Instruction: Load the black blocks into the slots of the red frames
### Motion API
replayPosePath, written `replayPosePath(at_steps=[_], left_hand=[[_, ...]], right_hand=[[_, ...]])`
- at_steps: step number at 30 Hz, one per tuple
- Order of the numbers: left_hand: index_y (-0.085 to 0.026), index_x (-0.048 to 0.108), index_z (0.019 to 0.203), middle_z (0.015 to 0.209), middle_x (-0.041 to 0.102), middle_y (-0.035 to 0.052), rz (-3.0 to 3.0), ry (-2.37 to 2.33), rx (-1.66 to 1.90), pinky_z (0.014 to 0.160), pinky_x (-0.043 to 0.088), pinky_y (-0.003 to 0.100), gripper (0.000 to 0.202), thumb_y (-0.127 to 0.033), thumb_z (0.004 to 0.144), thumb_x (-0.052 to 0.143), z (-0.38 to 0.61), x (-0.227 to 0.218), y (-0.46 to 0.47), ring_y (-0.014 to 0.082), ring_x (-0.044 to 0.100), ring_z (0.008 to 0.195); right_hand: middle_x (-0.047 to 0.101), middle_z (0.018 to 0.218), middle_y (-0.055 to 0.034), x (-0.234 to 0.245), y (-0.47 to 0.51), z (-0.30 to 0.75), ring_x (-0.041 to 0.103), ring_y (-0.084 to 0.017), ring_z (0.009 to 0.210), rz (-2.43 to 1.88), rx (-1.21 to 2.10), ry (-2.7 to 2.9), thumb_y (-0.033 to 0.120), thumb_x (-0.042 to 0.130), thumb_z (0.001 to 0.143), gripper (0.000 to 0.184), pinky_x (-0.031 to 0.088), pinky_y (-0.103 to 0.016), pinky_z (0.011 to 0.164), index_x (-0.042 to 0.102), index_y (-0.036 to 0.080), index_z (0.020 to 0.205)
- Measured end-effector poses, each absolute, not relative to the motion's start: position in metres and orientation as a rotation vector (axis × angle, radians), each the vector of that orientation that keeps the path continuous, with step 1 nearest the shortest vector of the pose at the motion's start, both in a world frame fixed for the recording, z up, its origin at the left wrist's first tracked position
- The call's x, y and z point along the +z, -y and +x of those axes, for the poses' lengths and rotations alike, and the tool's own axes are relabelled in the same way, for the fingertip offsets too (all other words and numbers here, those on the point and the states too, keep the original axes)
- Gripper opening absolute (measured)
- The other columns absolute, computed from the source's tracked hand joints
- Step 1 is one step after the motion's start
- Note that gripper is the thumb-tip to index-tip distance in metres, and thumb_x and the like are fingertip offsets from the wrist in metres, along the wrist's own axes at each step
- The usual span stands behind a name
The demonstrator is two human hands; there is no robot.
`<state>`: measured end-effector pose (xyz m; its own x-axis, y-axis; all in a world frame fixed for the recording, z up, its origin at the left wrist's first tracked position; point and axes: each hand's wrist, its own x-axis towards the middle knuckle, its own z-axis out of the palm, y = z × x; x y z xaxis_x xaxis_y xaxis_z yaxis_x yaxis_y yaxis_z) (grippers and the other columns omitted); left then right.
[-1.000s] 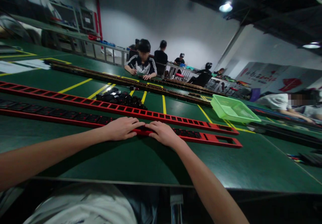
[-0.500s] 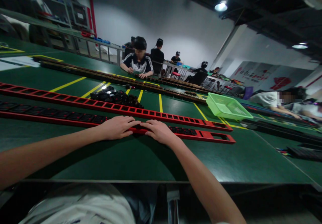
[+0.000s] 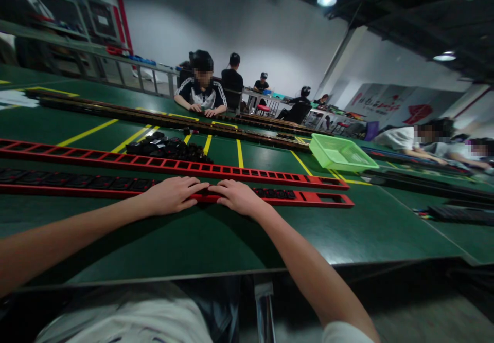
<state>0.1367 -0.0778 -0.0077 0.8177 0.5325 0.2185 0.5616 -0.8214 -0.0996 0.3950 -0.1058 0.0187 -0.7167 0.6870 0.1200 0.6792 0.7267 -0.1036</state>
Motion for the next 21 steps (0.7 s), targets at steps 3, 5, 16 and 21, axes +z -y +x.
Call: replayPosePath(at_steps=[3,5,16,21], left_hand=[[-0.021,0.038,0.147,0.126,0.058,0.012,-2.841,0.856,-0.265,0.089,0.047,0.034,0.054,-0.038,0.096,0.048,0.1364,-0.0074,0.0777,0.0249,0.06,0.109],[-0.021,0.037,0.148,0.126,0.058,0.012,-2.837,0.849,-0.256,0.089,0.047,0.034,0.055,-0.038,0.097,0.047,0.1361,-0.0073,0.0776,0.0252,0.059,0.109],[-0.023,0.038,0.149,0.126,0.058,0.0118,-2.847,0.851,-0.273,0.091,0.047,0.035,0.055,-0.037,0.096,0.048,0.1363,-0.0086,0.0763,0.0254,0.059,0.11],[-0.023,0.036,0.15,0.128,0.058,0.0122,-2.846,0.85,-0.273,0.09,0.048,0.035,0.056,-0.038,0.097,0.047,0.136,-0.0101,0.0751,0.0258,0.059,0.111]], right_hand=[[0.055,0.137,-0.0108,0.018,0.1052,0.3952,0.053,-0.025,0.124,-1.109,0.074,2.777,0.028,0.055,0.097,0.044,0.044,-0.041,0.104,0.052,0.024,0.141],[0.055,0.137,-0.0102,0.017,0.1047,0.3955,0.053,-0.025,0.123,-1.108,0.07,2.773,0.028,0.056,0.097,0.045,0.044,-0.041,0.103,0.051,0.026,0.141],[0.055,0.136,-0.0129,0.0168,0.1051,0.3951,0.053,-0.026,0.122,-1.112,0.044,2.793,0.028,0.056,0.096,0.046,0.044,-0.044,0.102,0.05,0.022,0.142],[0.055,0.136,-0.0127,0.018,0.1048,0.3947,0.053,-0.026,0.122,-1.128,0.079,2.788,0.027,0.057,0.096,0.046,0.044,-0.043,0.103,0.051,0.022,0.141]])
